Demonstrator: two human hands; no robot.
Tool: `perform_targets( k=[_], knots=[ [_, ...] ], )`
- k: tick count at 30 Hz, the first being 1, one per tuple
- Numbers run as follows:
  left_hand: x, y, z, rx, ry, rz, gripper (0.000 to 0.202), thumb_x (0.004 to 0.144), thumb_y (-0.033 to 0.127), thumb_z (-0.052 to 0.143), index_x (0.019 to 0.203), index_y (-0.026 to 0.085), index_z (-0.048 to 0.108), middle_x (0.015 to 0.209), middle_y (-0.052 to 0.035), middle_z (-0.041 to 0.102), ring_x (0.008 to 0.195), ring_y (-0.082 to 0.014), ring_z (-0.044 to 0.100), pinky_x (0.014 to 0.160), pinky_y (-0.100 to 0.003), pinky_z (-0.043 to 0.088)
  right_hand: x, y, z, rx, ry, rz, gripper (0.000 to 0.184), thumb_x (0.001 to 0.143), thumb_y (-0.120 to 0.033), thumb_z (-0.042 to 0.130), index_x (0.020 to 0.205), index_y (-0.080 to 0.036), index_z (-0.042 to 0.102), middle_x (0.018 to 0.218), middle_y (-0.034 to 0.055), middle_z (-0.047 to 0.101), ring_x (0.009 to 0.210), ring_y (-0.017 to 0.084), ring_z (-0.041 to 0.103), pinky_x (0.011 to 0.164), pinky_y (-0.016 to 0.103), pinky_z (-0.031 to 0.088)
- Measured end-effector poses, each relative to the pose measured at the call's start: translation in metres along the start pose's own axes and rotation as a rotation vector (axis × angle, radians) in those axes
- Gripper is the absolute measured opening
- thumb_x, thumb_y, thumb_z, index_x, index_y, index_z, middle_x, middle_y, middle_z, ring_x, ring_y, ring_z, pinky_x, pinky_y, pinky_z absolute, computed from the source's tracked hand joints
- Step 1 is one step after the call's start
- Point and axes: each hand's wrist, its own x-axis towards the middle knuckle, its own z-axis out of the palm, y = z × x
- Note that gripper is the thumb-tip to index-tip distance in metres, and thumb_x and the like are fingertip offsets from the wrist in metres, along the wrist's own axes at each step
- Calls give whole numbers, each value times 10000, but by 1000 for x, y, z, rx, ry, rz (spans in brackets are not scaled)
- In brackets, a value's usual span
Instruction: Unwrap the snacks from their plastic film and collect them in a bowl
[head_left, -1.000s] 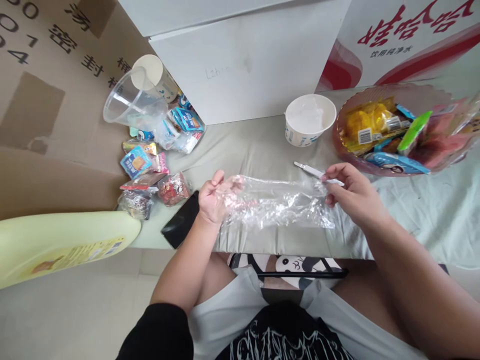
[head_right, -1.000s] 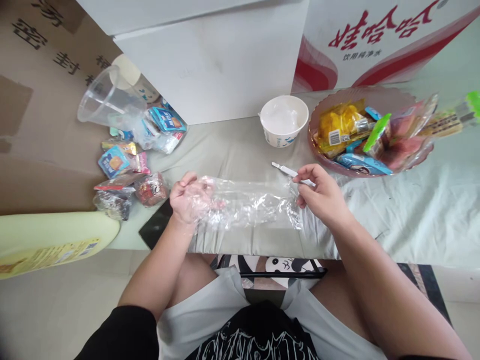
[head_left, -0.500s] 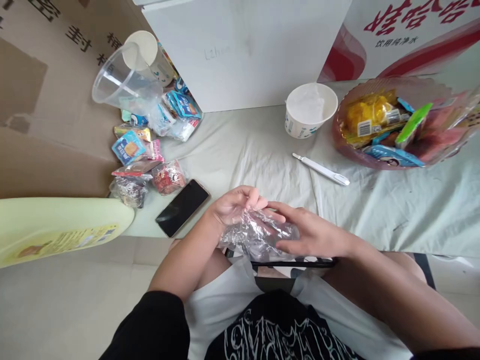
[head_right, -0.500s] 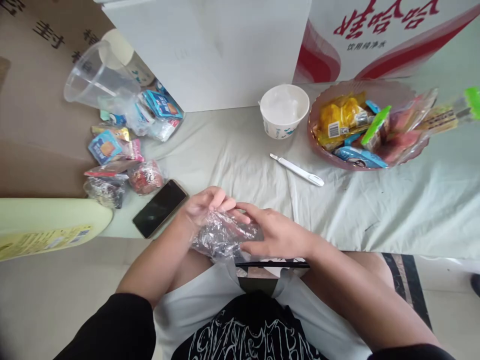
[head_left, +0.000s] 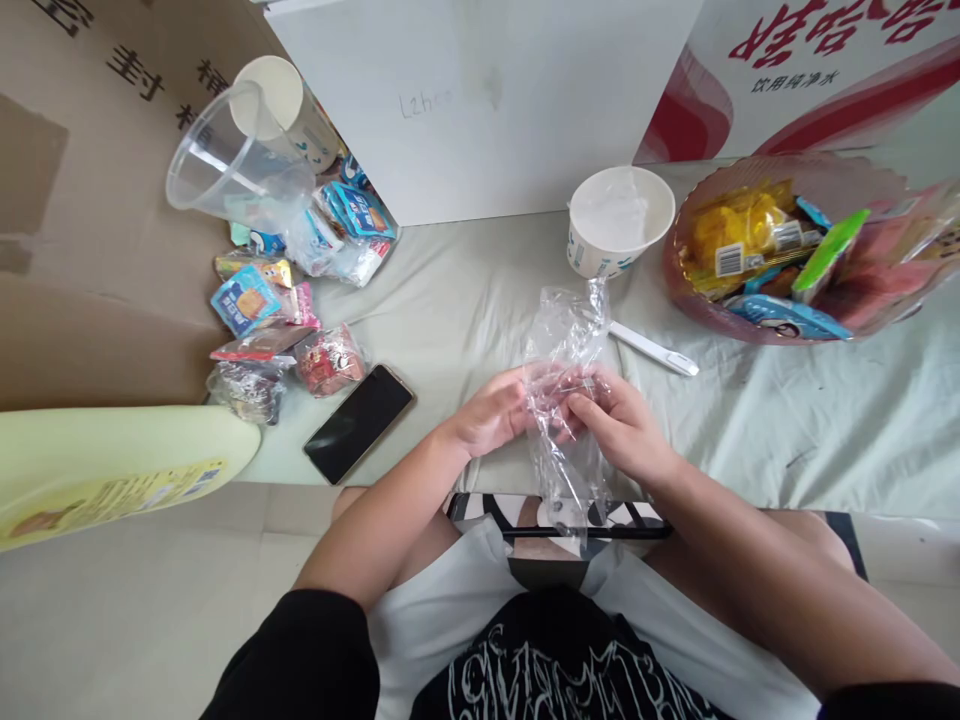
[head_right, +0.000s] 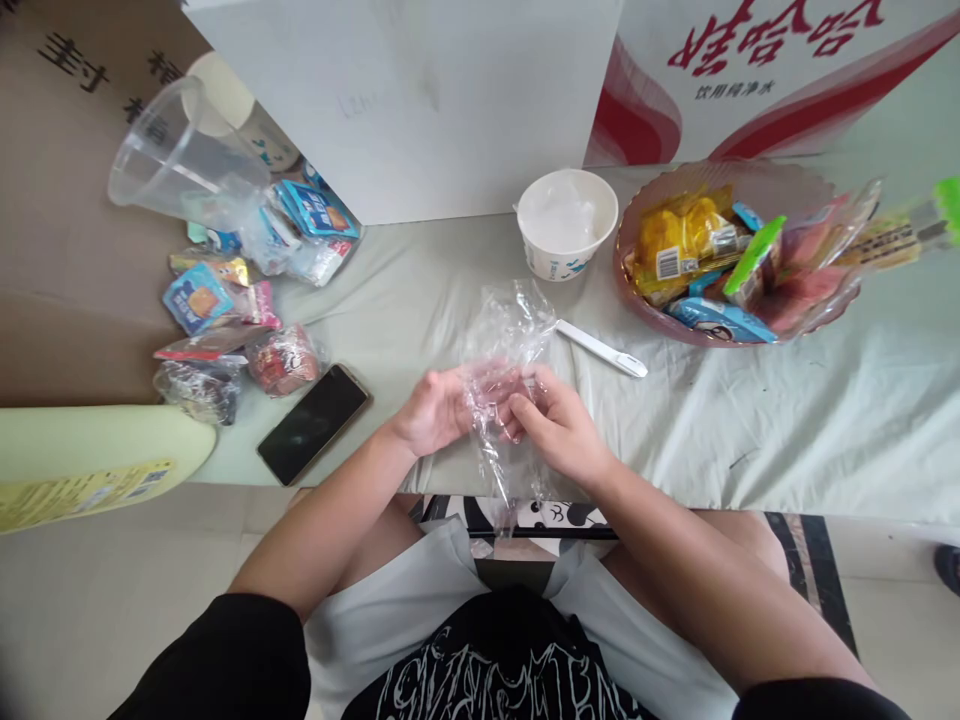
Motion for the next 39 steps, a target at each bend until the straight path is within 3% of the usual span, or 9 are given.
perform_targets(
  k=[5,11,13,16,20,27,31,36,39],
  knots=[
    [-1,-4,1,163,-30,33,776,677,581,847,1326,241,590,1415,-164,614,1320,-377,594,985,-463,553,-2,2,0,1,-21,-35,231,886,-413,633,991,-234,531,667,-45,664,554,124,660,563,286,571],
    [-6,0,-10,667,756,830,596,792,702,674,1161,251,547,1370,-124,564,1405,-304,479,1174,-466,402,-1,4,0,30,65,-53,267,875,-453,659,898,-233,507,749,5,712,617,135,677,620,307,595],
    [-8,2,-11,672,641,701,564,811,710,640,1082,219,579,1218,-135,644,1284,-306,579,1117,-468,454,-2,5,0,16,42,-63,270,891,-468,647,897,-230,519,781,18,721,635,139,681,644,317,599],
    [-6,3,-8,456,297,254,566,753,592,758,1138,203,611,1156,-125,716,1138,-290,683,978,-431,542,-3,6,1,-56,-51,-93,265,924,-484,612,909,-224,560,822,34,727,698,160,698,692,338,598],
    [-2,4,-3,189,206,42,498,713,305,794,1176,199,646,1056,-89,779,998,-259,745,904,-410,575,-2,12,-2,-184,-15,-146,232,935,-459,602,947,-228,593,843,27,701,740,171,686,717,345,578],
    [-2,13,2,-33,92,16,472,720,270,577,1168,210,713,1388,-56,691,1372,-298,584,1164,-476,462,5,16,-5,-47,23,-212,381,855,-418,710,1139,-246,523,1090,68,711,986,192,711,863,363,591],
    [-3,10,4,6,96,49,515,754,381,557,1234,229,670,1506,-49,596,1478,-309,467,1188,-481,441,1,11,-2,-46,-97,-125,385,845,-398,712,1123,-242,498,839,5,724,756,157,710,706,315,576],
    [-5,-1,-3,410,303,267,715,792,496,687,1414,206,485,1350,-135,665,1237,-273,658,1046,-411,539,1,5,-3,-102,109,-103,281,839,-344,663,1014,-231,475,663,-54,648,581,123,653,587,284,515],
    [-9,-8,-5,777,389,396,850,782,412,760,1499,198,357,1082,-80,736,908,-191,719,869,-355,586,3,4,-5,-130,164,-110,259,849,-346,643,1012,-235,476,646,-61,624,564,128,645,574,296,516]
  ],
)
